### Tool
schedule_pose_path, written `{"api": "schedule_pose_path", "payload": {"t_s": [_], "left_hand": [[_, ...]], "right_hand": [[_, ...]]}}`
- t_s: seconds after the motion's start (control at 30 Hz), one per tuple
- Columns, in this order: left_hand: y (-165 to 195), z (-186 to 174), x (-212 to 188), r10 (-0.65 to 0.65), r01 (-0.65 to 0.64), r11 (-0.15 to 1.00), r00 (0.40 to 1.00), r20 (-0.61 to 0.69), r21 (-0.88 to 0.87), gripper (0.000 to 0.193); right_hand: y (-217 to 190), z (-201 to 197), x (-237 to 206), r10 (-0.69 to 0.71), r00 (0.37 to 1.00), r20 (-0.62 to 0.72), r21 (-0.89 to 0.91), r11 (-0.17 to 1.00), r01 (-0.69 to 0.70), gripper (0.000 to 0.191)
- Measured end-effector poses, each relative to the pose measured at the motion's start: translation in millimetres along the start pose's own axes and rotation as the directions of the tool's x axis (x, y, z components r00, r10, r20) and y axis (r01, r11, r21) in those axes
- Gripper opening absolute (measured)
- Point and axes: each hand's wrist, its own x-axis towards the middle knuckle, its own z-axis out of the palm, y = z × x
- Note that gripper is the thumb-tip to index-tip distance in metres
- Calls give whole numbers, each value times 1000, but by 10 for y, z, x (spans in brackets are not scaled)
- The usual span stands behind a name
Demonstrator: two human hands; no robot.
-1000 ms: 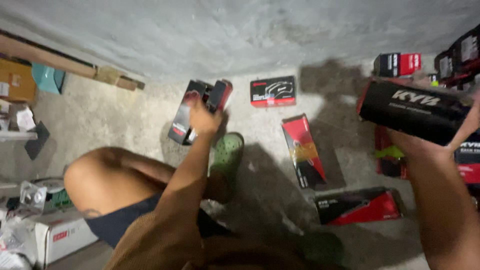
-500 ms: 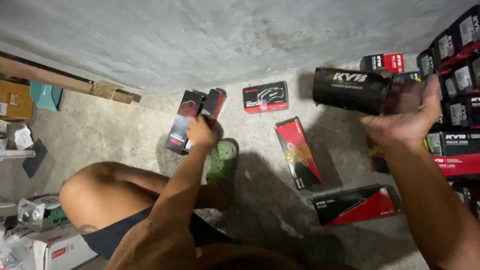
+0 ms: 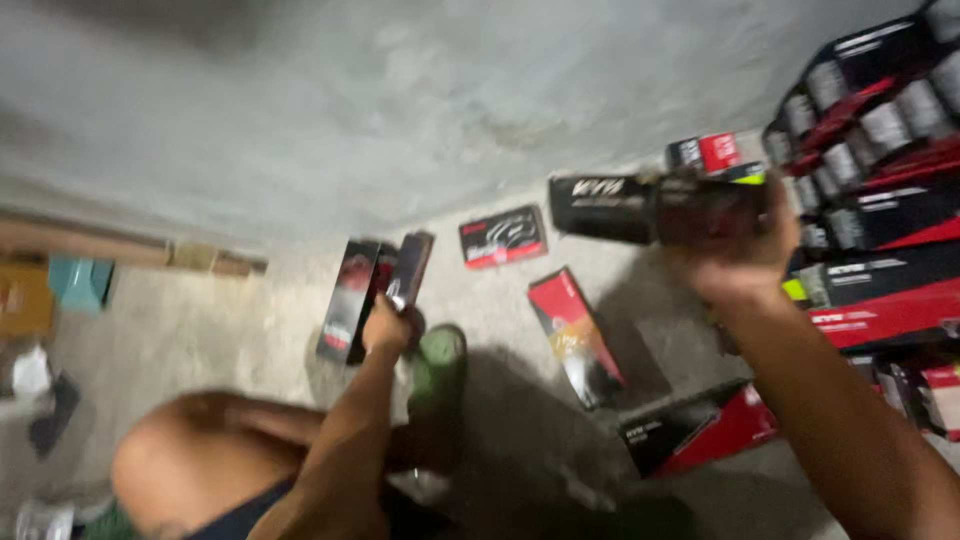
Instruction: The person organizes red and black boxes on the floor, picking them up, inspecting them, and stacking them into neat piles. The person also handles plastic containers and bottles nearby, moving them aside to clear space.
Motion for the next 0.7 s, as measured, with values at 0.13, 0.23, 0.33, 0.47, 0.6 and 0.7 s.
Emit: {"api": "schedule_pose_path", "payload": {"t_s": [0.13, 0.23, 0.33, 0.47, 0.6, 0.7], "left_hand": [[13, -468, 290, 399, -333, 875, 907, 135, -351, 56], [128, -935, 343, 300, -46, 865, 847, 439, -500, 55], [324, -1523, -34, 466, -114, 773, 769, 438, -624, 58], [765, -2307, -767, 600, -175, 607, 741, 303, -775, 61], [1322, -2790, -1130, 770, -45, 305, 599, 219, -951, 64], [1449, -2776, -1336, 716, 219, 268, 606, 346, -938, 67]], "right_hand": [[-5, 106, -7, -21, 1000, -1, -57, 998, 21, 68], [22, 175, 20, -3, 999, 40, -92, 996, 7, 71], [51, 258, 16, 23, 997, 79, -178, 984, -8, 73], [100, 614, -33, -66, 992, 109, -140, 987, 81, 67], [-232, 1188, -67, -203, 977, 68, -196, 957, 212, 59], [-772, 1285, -156, -273, 931, 241, -69, 952, 297, 51]]}}
